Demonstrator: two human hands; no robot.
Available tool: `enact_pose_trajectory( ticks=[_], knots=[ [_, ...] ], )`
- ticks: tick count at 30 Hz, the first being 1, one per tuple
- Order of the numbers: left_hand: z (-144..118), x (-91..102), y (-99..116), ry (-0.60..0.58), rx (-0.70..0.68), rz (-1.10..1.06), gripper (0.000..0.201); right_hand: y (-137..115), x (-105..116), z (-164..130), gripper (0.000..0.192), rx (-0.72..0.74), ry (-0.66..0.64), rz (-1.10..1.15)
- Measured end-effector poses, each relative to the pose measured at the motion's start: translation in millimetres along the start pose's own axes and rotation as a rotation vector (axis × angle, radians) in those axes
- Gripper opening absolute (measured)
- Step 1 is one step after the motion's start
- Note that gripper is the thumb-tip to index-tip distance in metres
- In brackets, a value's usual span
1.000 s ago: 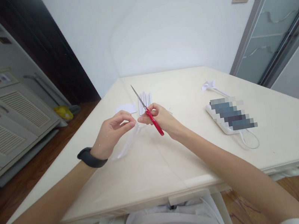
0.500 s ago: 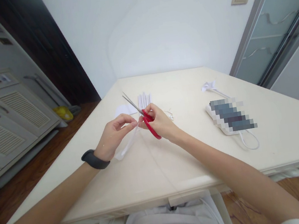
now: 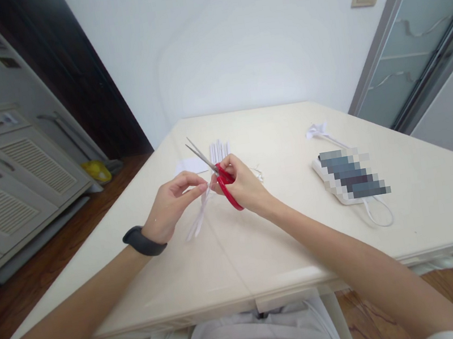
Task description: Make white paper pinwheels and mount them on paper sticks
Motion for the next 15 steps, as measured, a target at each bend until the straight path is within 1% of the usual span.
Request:
enact_pose_trajectory(
  ticks=[5,9,15],
  knots=[
    [0,-0.4,3,-0.019,-0.045,0.055,0.011,0,0,0,0.031,0.031,-0.018,-0.038],
    [-2,-1.0,9,-0.016,-0.108,0.122,0.008,0,1,1,0.03,0.058,-0.005,-0.108],
    [-1,0.3,10,-0.002,-0.145,0.121,0.008,-3,1,0,0.028,0.068,-0.001,-0.139]
  ],
)
Point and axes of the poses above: each hand's wrist, its own z-axis towards the middle knuckle, its own x-axis out of the back of the hand, y = z × x, the point moved 4 cm from there along z, towards the middle knuckle, and after that the axes turned 6 degrees about -z, right-handed, at the moved point
